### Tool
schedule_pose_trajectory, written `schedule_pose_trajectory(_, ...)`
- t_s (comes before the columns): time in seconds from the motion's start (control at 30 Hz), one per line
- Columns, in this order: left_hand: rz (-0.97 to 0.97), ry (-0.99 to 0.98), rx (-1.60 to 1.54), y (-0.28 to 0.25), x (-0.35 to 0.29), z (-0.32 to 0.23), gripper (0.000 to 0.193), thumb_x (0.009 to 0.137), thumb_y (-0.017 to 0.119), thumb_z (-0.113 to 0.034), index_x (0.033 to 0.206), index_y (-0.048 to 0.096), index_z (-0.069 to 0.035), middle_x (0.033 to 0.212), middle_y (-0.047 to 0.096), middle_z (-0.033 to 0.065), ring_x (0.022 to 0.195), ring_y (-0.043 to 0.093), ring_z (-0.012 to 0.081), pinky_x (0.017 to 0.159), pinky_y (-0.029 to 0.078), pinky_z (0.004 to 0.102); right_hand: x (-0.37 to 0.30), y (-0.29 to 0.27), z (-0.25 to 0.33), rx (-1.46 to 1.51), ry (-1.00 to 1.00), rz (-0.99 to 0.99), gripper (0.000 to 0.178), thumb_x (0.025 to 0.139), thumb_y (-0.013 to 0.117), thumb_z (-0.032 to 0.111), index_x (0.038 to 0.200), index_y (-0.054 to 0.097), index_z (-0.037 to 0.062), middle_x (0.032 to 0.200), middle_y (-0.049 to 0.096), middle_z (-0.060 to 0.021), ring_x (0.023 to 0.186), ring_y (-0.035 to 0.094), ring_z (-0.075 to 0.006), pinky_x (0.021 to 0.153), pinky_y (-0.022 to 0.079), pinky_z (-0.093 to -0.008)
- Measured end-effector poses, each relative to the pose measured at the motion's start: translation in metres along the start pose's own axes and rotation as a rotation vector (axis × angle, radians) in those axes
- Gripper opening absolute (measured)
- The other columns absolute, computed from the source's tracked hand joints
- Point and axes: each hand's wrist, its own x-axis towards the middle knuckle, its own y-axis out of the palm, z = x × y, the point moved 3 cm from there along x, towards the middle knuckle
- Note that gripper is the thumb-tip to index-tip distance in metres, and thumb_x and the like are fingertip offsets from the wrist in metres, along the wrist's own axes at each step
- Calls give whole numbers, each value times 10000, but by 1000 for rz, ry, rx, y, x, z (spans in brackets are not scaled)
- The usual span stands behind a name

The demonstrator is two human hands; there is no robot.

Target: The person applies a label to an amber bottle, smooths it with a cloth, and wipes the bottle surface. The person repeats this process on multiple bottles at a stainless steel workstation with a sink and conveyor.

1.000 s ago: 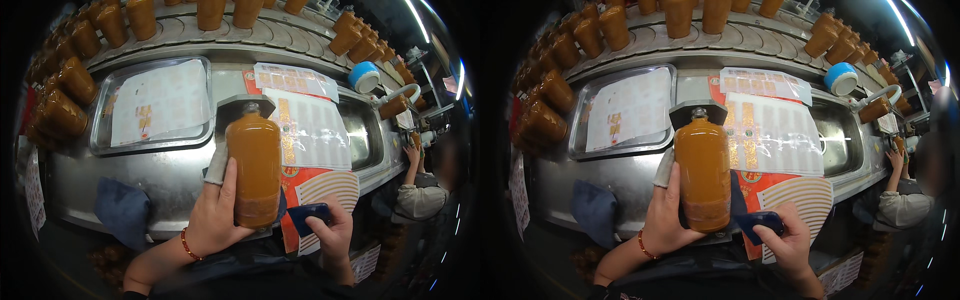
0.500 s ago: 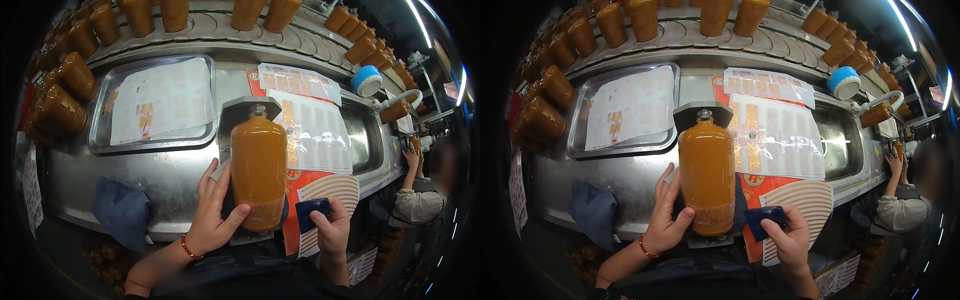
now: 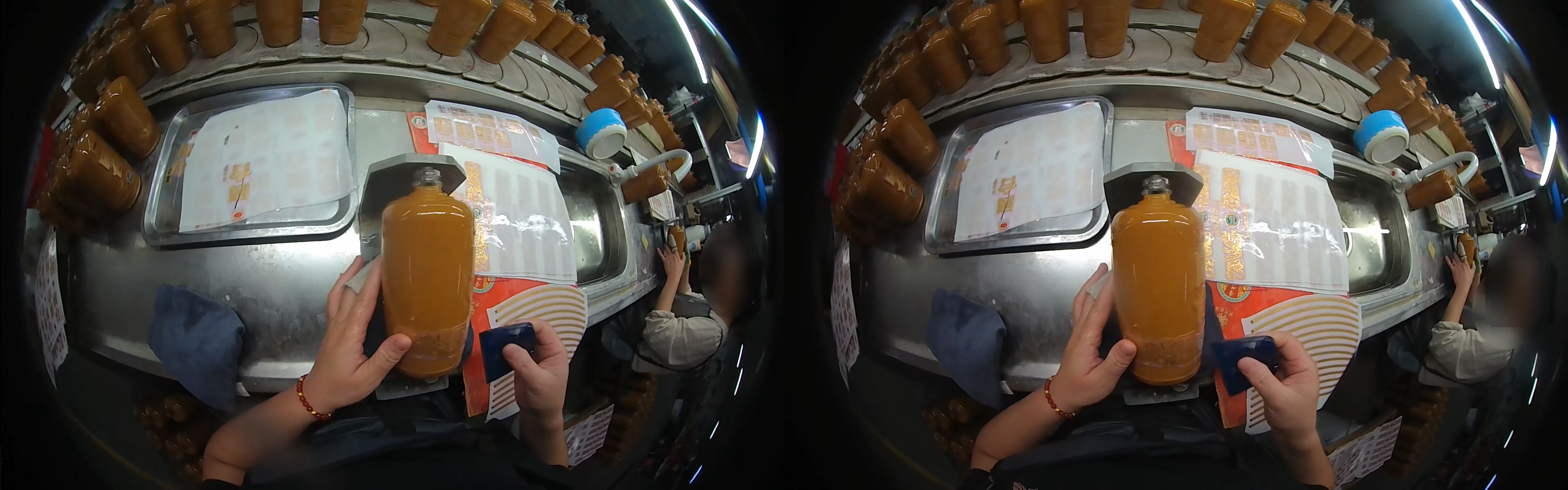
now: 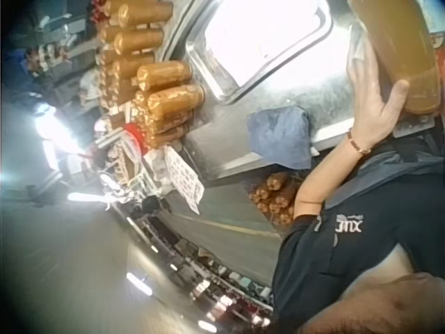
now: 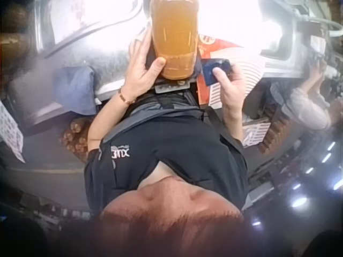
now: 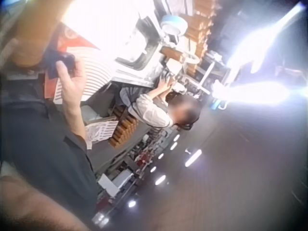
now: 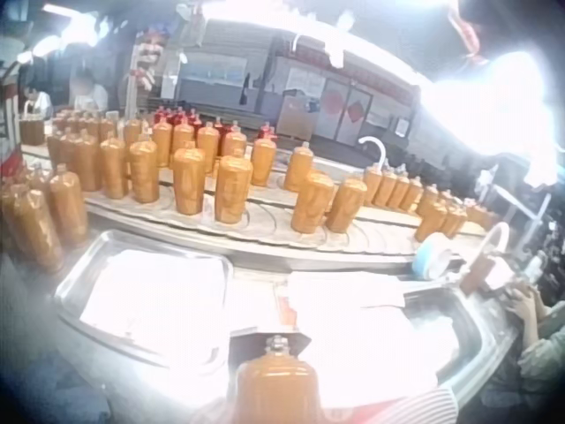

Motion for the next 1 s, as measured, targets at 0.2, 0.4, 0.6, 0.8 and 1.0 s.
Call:
schedule_pose_trajectory(0.2,29,113,138,-5,1,-12,1297,721,872,-563,1598,140,52,1467,428,278,1499,202,462,1224,151,534,-6,23,16,-643,-509,5,334,745,769,-90,1054,692,8,974,687,-96,799,624,-187,727,494,-306)
schedule_pose_trajectory(0.4,-114,129,237,4,1,-18,1212,651,917,-264,1553,204,120,1199,503,260,1435,308,517,1195,243,534,-29,73,37,-1039,-994,488,440,652,812,76,1090,776,59,939,668,-42,775,606,-200,680,467,-304)
schedule_pose_trajectory(0.6,-126,75,203,-3,-2,-37,1134,704,887,-232,1569,222,78,1487,426,254,1423,324,502,1192,226,560,-28,75,54,-1200,-1037,329,419,649,770,50,1067,786,62,899,637,-16,735,586,-165,631,469,-305)
schedule_pose_trajectory(0.8,-140,97,271,-7,-5,-47,1075,726,860,-222,1537,247,128,1400,462,313,1418,324,535,1175,247,587,-24,79,71,-1335,-1135,292,454,647,724,61,1097,785,59,912,630,-14,729,558,-180,664,457,-286)
schedule_pose_trajectory(1.0,-171,156,323,-10,-6,-54,944,730,756,-100,1506,289,167,1152,484,305,1436,271,569,1193,239,574,-19,91,80,-1396,-1167,427,447,660,713,67,1102,780,58,928,625,-23,749,556,-165,647,440,-277)
